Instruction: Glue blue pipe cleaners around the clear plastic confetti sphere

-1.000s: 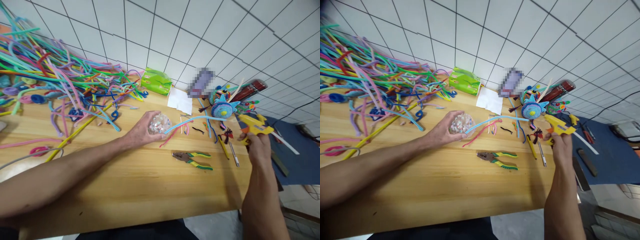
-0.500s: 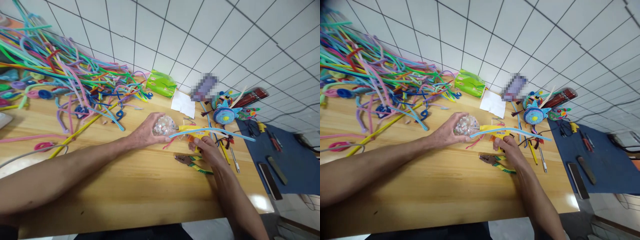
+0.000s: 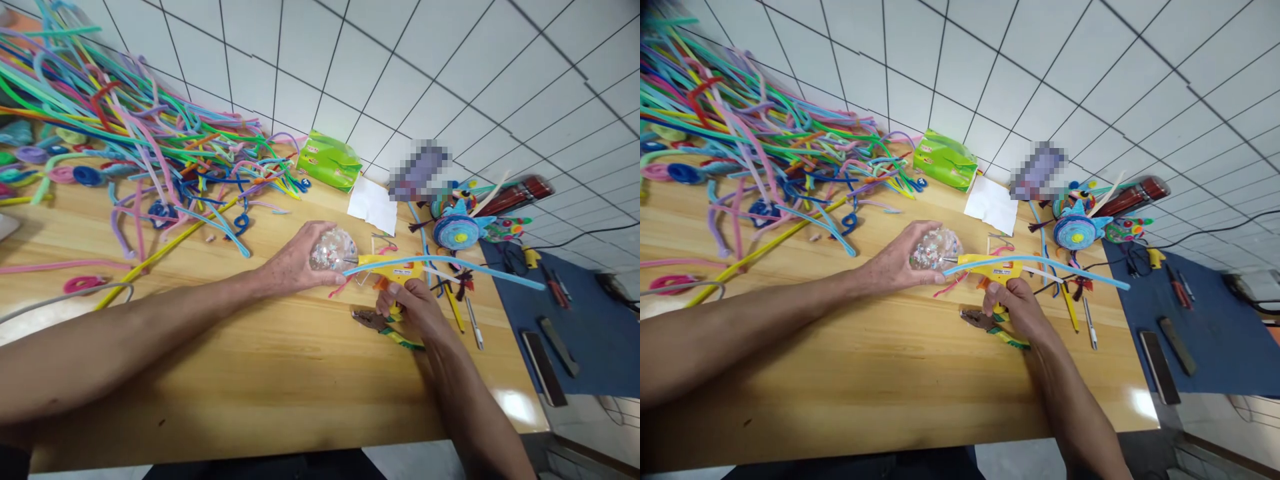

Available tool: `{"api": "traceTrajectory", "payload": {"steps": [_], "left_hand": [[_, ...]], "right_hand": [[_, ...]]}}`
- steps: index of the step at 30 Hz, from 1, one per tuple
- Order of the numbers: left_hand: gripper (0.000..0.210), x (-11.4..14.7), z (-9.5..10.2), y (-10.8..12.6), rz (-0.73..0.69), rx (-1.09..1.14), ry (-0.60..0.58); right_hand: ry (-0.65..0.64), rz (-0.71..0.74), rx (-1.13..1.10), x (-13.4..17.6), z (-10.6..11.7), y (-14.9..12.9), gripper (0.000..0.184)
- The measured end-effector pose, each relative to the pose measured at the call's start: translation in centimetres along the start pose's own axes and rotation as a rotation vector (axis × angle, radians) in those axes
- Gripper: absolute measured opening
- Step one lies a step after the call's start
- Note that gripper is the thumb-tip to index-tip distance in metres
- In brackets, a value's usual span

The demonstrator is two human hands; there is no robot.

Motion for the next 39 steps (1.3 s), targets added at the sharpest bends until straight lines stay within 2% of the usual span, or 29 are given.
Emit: {"api": "traceTrajectory", "payload": {"steps": [5, 12, 17, 23, 29, 34, 39], "left_hand": [[0.097, 0.0, 0.0, 0.1, -0.001, -0.007, -0.006], [0.097, 0.0, 0.1, 0.0, 0.007, -0.007, 0.018], [0.095, 0.0, 0.1, 0.1, -0.019, -0.005, 0.021], [0.092, 0.1, 0.0, 0.6, -0.068, -0.006, 0.03], [0.093, 0.2, -0.1, 0.5, -0.072, -0.018, 0.041], [0.094, 0.3, -0.1, 0.6, -0.079, -0.024, 0.043], [0.094, 0.2, -0.1, 0.5, -0.06, -0.018, 0.036]], "right_hand": [[-0.025, 0.011, -0.024, 0.2, -0.4, 0.7, 0.054], [0.104, 0.017, -0.132, 0.1, -0.4, 1.2, 0.051], [0.175, 0.002, -0.227, 0.3, -0.7, 1.5, 0.056], [0.225, 0.025, -0.321, 0.5, -0.7, 0.6, 0.066], [0.191, 0.005, -0.373, 0.5, -0.7, 0.3, 0.068], [0.138, -0.041, -0.343, 0.4, -1.2, 0.8, 0.067], [0.14, -0.033, -0.293, 0.5, -1.1, 0.9, 0.064]]}}
Point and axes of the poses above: each hand's wrist, its own x-axis away from the middle knuckle, its own z-axis out of the back of the hand, y = z × x, the point moved 10 cm from there along -x, towards the middle knuckle, and after that the axes turned 9 degrees about y, right-handed, at the moved point
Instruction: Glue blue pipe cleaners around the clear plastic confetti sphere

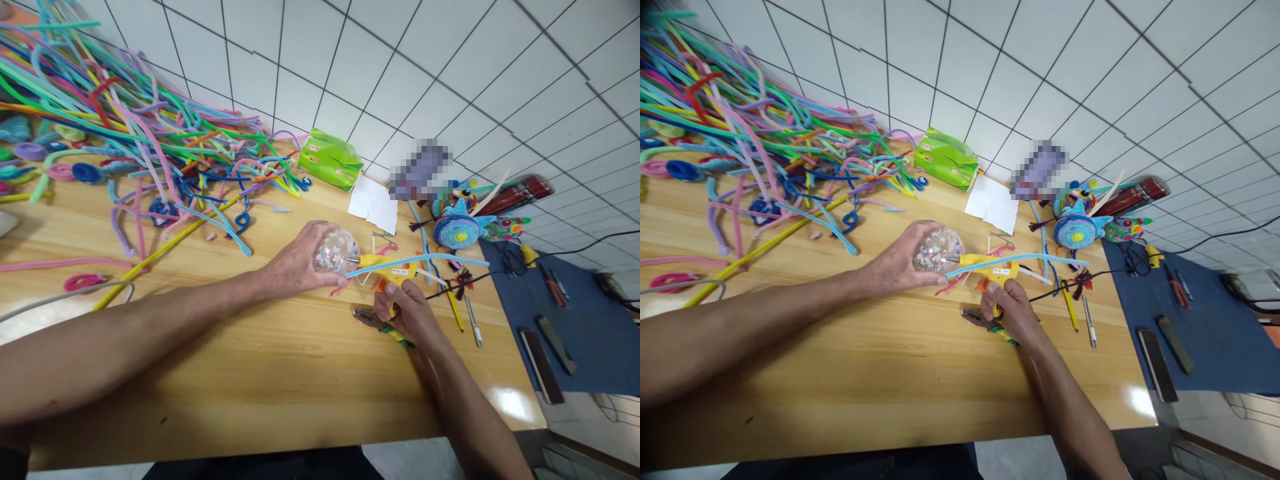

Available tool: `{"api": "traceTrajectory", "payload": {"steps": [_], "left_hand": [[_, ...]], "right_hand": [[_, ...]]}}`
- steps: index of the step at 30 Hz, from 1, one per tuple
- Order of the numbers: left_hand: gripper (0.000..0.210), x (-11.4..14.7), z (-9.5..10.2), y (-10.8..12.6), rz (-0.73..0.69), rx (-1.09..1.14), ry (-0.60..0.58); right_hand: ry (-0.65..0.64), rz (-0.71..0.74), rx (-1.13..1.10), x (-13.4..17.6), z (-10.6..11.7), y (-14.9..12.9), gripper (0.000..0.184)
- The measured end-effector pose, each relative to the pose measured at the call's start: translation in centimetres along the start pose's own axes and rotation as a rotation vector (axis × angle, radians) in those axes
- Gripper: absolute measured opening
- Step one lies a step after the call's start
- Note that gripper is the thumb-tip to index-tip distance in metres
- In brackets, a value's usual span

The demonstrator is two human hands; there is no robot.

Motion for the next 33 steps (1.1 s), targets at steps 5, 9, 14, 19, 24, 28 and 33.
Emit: {"api": "traceTrajectory", "payload": {"steps": [5, 9, 14, 19, 24, 28, 33], "left_hand": [[0.093, -0.13, 0.08, -0.16, 0.014, 0.012, -0.009], [0.093, -0.16, 0.09, -0.09, 0.006, 0.015, -0.005], [0.093, -0.14, 0.04, -0.07, 0.013, 0.022, -0.02], [0.093, -0.16, 0.11, -0.19, 0.031, 0.019, -0.018], [0.094, -0.22, 0.13, -0.21, 0.035, 0.004, -0.013], [0.093, -0.18, 0.11, -0.21, 0.027, 0.007, -0.015], [0.091, -0.1, 0.1, -0.21, 0.012, 0.013, -0.017]], "right_hand": [[-0.012, 0.007, 0.035, 0.21, -0.08, 0.06, 0.066], [0.002, -0.005, 0.009, 0.2, -0.24, 0.04, 0.066], [0.051, 0.008, -0.022, 0.05, -0.03, -0.29, 0.067], [-0.017, -0.004, 0.045, 0.25, -0.42, 0.22, 0.065], [0.027, 0.014, 0.023, 0.18, -0.09, 0.07, 0.066], [0.055, 0.019, -0.027, 0.05, 0.2, -0.09, 0.069], [-0.019, -0.019, 0.034, 0.06, 0.0, 0.35, 0.063]]}}
Point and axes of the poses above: each hand's wrist, its own x-axis away from the middle knuckle, its own z-axis out of the back of the hand, y = z × x, the point moved 10 cm from there along -x, towards the middle knuckle, and after that the axes turned 9 degrees about y, right-handed, at the moved point
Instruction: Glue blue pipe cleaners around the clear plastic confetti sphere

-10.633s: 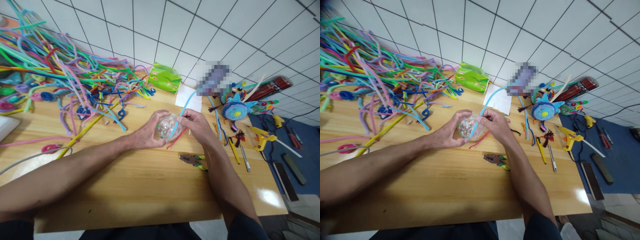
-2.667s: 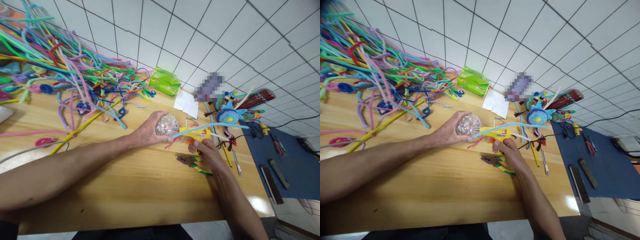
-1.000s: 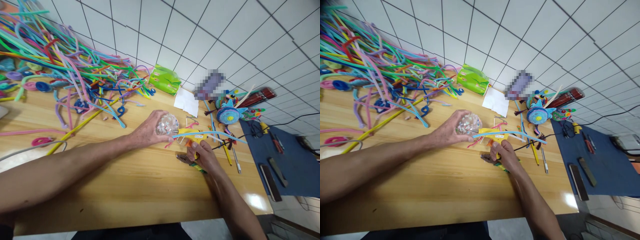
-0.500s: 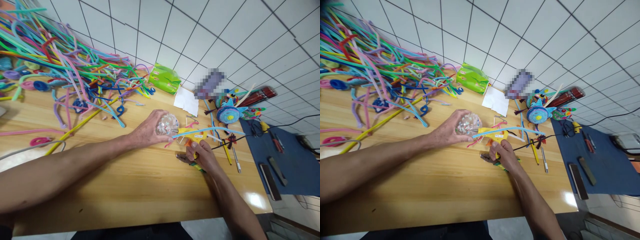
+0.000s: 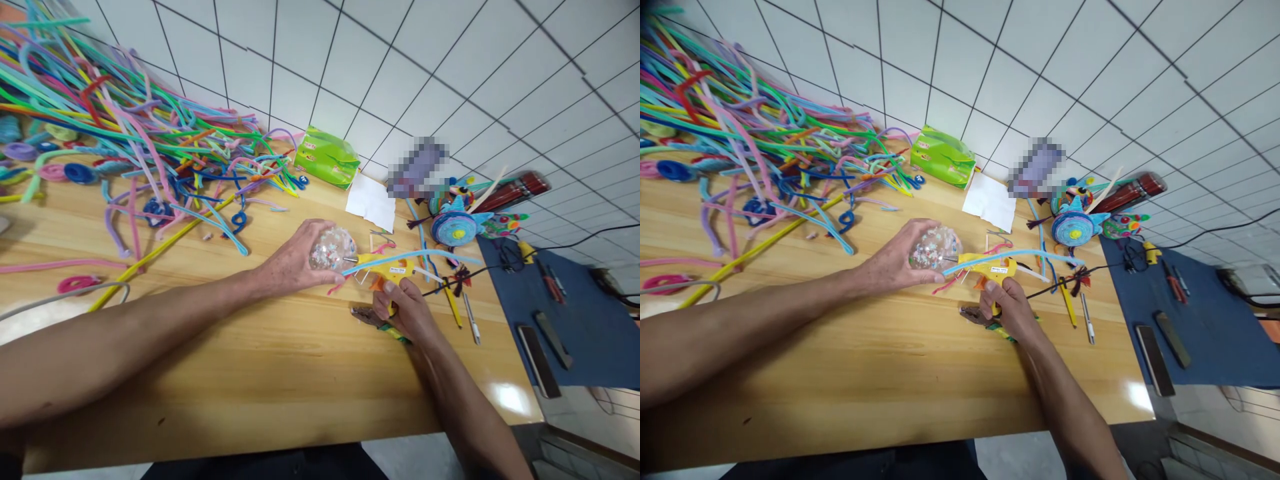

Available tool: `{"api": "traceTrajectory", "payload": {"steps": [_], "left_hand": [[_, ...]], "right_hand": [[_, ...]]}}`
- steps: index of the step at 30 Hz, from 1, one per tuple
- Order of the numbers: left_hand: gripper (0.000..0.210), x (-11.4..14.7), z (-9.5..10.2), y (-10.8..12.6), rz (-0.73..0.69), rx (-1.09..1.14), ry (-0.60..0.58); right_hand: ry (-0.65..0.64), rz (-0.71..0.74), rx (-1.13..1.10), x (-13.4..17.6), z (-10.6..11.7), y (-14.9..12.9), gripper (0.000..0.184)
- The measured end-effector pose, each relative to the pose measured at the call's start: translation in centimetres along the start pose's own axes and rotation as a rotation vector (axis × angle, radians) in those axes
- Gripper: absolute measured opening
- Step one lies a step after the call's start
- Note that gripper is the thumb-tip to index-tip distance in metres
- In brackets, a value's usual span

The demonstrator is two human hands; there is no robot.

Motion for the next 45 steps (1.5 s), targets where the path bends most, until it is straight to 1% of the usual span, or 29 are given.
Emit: {"api": "traceTrajectory", "payload": {"steps": [3, 7, 10, 14, 18, 23, 26, 32, 35, 39, 43, 45], "left_hand": [[0.091, 0.0, 0.0, 0.1, -0.014, -0.004, -0.005], [0.092, 0.1, -0.1, 0.2, -0.021, -0.016, -0.005], [0.092, 0.1, -0.1, 0.0, -0.013, -0.018, 0.003], [0.092, 0.0, 0.0, 0.1, -0.026, -0.009, 0.016], [0.091, 0.0, -0.1, 0.2, -0.026, 0.002, 0.008], [0.093, 0.0, 0.0, 0.1, 0.003, -0.015, 0.007], [0.093, 0.0, 0.0, -0.1, 0.019, -0.02, -0.001], [0.092, 0.0, -0.1, 0.3, -0.031, -0.019, -0.009], [0.092, 0.1, -0.2, 0.5, -0.048, -0.026, -0.012], [0.093, 0.3, 0.0, 0.9, -0.089, -0.029, 0.014], [0.099, 0.6, -0.4, 1.4, -0.12, -0.048, -0.021], [0.1, 0.7, -0.5, 1.6, -0.128, -0.049, -0.033]], "right_hand": [[0.0, 0.009, -0.009, 0.0, 0.3, -0.2, 0.065], [-0.008, 0.038, 0.024, 0.0, 0.3, -0.3, 0.062], [0.016, 0.043, 0.024, 0.0, 0.2, -0.4, 0.06], [0.063, 0.035, -0.027, 0.0, 0.1, -0.4, 0.067], [0.069, 0.045, -0.046, 0.0, 0.0, -0.6, 0.069], [0.024, -0.003, -0.001, 0.0, 0.0, -0.1, 0.064], [-0.005, -0.005, 0.016, 0.1, -0.1, 0.0, 0.066], [0.071, 0.028, -0.049, -0.1, 0.2, -0.5, 0.07], [0.085, 0.036, -0.076, -0.3, 0.1, -0.7, 0.072], [0.085, 0.025, -0.078, -0.6, 0.0, -0.8, 0.069], [0.055, 0.029, -0.063, -0.8, -0.2, -0.9, 0.057], [0.037, 0.04, -0.052, -0.8, -0.3, -1.0, 0.055]]}}
Point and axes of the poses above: each hand's wrist, its own x-axis away from the middle knuckle, its own z-axis out of the back of the hand, y = z × x, the point moved 10 cm from there along -x, towards the middle knuckle, and after that the axes turned 9 degrees about y, right-handed, at the moved point
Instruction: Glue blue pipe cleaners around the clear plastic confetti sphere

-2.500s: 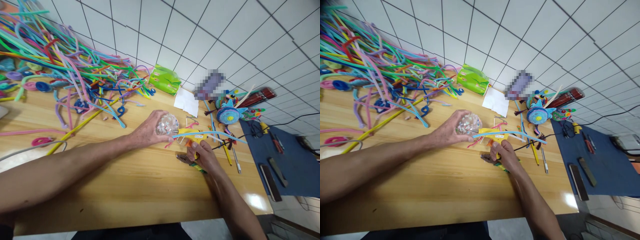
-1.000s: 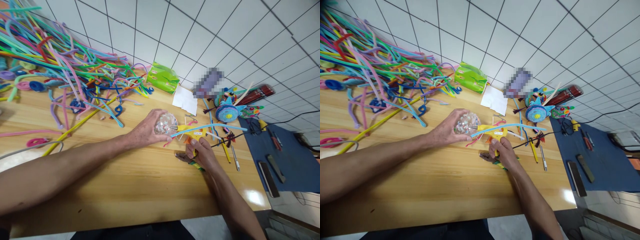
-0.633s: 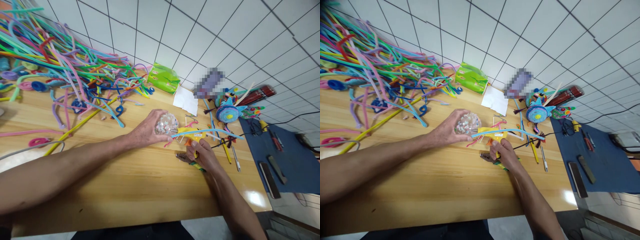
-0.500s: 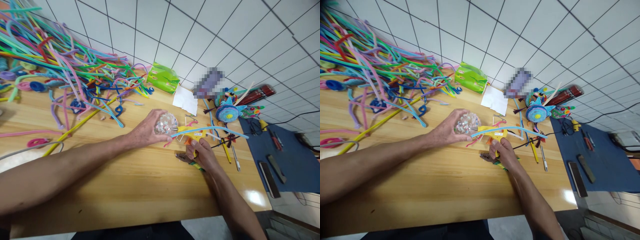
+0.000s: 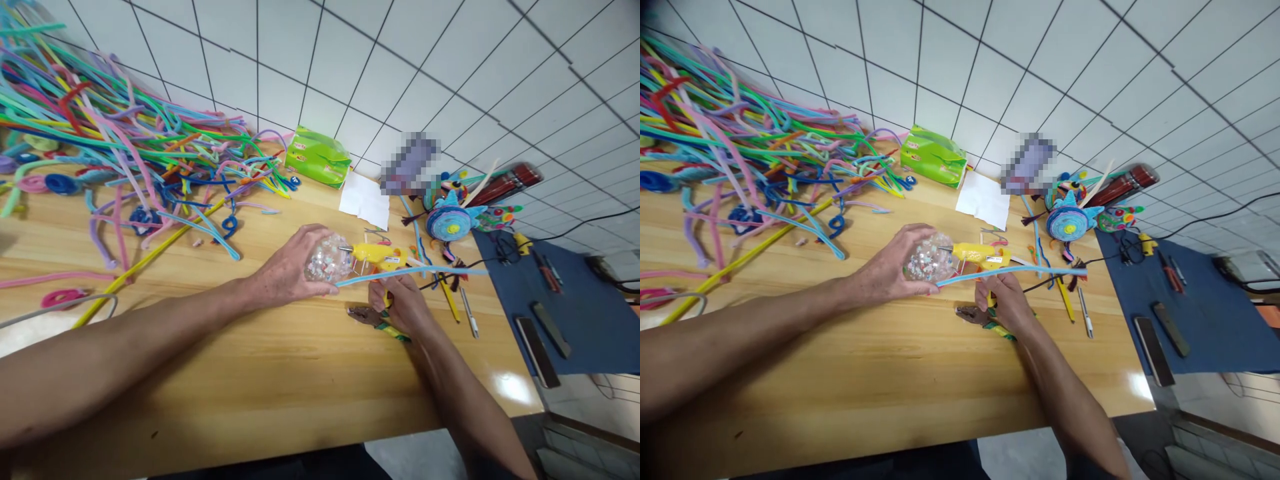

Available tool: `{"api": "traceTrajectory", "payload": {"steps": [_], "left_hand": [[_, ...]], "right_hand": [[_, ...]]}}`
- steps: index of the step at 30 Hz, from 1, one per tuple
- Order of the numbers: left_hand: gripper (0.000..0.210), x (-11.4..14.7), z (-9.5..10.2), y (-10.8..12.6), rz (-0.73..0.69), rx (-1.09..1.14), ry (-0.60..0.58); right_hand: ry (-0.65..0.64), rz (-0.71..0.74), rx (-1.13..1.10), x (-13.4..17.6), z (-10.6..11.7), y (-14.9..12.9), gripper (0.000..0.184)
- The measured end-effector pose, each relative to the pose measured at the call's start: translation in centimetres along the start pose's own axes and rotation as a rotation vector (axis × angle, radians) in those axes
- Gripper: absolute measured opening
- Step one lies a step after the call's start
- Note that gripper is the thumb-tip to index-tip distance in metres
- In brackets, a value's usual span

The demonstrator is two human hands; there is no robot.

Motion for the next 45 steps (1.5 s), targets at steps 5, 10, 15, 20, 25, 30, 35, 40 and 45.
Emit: {"api": "traceTrajectory", "payload": {"steps": [5, 10, 15, 20, 25, 30, 35, 40, 45], "left_hand": [[0.101, 0.3, -0.1, 0.6, -0.061, -0.005, 0.004], [0.106, 0.7, -0.2, 0.3, -0.056, 0.019, 0.035], [0.103, 0.8, -0.2, 0.3, -0.08, 0.032, 0.067], [0.102, 0.7, -0.1, 0.7, -0.118, 0.021, 0.069], [0.103, 0.7, -0.1, 0.9, -0.127, 0.017, 0.058], [0.103, 0.7, -0.1, 0.7, -0.111, 0.019, 0.052], [0.102, 0.7, -0.2, 0.7, -0.115, 0.009, 0.041], [0.103, 0.7, -0.2, 0.8, -0.099, -0.013, 0.03], [0.105, 0.9, -0.5, 1.7, -0.16, -0.034, 0.009]], "right_hand": [[0.02, 0.004, 0.08, -0.4, 0.1, -0.1, 0.056], [0.027, -0.032, 0.071, -0.7, 0.1, -0.1, 0.057], [0.018, -0.126, -0.03, -0.8, -0.1, 0.7, 0.051], [-0.032, -0.177, -0.039, -0.8, -0.1, 1.0, 0.053], [-0.05, -0.185, -0.066, -0.6, 0.1, 0.9, 0.051], [-0.101, -0.202, -0.054, -0.2, 0.0, 1.2, 0.052], [-0.138, -0.213, -0.025, 0.2, 0.1, 1.3, 0.059], [-0.17, -0.231, 0.008, 0.5, 0.3, 1.2, 0.057], [-0.11, -0.199, -0.018, 0.0, 0.5, 0.2, 0.051]]}}
Point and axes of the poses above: each hand's wrist, its own x-axis away from the middle knuckle, its own z-axis out of the back of the hand, y = z × x, the point moved 10 cm from there along -x, towards the middle knuckle, and after that the axes turned 9 degrees about y, right-handed, at the moved point
